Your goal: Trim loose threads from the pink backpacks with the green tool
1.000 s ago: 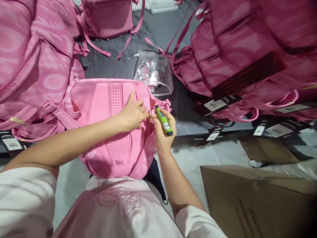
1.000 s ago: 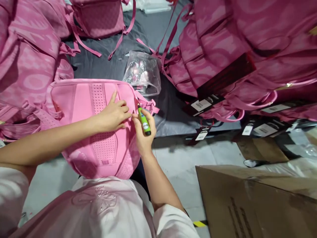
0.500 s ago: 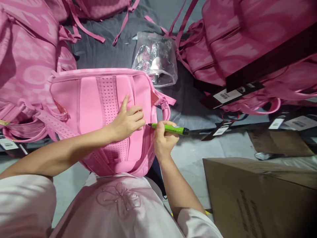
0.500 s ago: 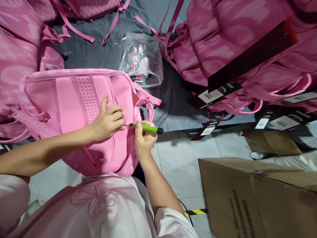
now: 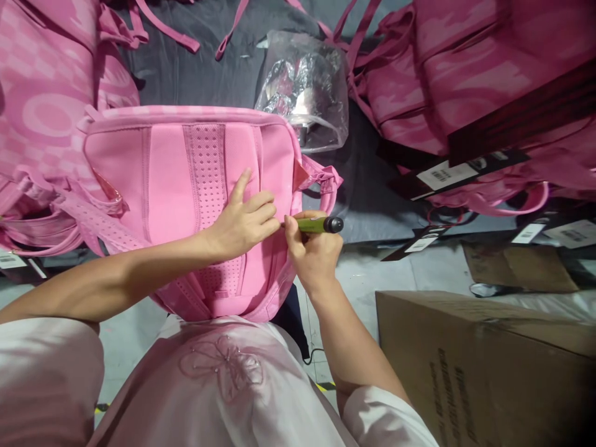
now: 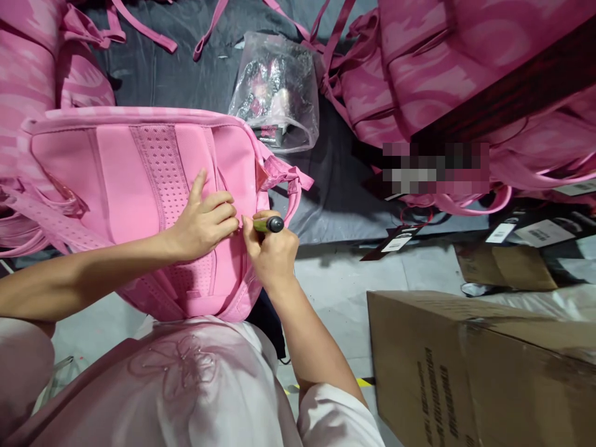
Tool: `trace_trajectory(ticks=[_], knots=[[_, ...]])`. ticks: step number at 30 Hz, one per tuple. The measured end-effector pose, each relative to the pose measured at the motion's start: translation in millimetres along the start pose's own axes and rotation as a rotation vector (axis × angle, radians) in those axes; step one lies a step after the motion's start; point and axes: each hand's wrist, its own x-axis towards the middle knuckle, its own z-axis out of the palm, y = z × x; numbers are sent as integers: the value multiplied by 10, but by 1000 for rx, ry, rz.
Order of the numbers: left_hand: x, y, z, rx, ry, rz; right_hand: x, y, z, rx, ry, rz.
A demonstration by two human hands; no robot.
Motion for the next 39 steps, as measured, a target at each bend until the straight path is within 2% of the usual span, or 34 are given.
trace_trajectory(ticks=[3,9,16,20,23,29,35,37,39], knots=[[-14,-8,26,11,12,10,61,-10,-24,3,-60,-16],[-14,-5,30,-5,-15,-14,91,-16,-47,34,-83,67],[2,4,-6,90,-15,37,51,44,-90,137,72,251],[-13,-4,31,84,47,50,43,9,-57,193,-11,168],[-26,-14,53,102,107,79,35,6,-59,147,-12,136],[-28,-24,42,79,25,67,8,27,-61,161,1,141],[-30,-24,87,153,228,116,74,-12,-49,74,-31,87],[-28,-26,97,168,246,116,91,-10,-60,75,-50,83],[-22,-30,94,154,210,96,93,0,-71,85,-63,88]])
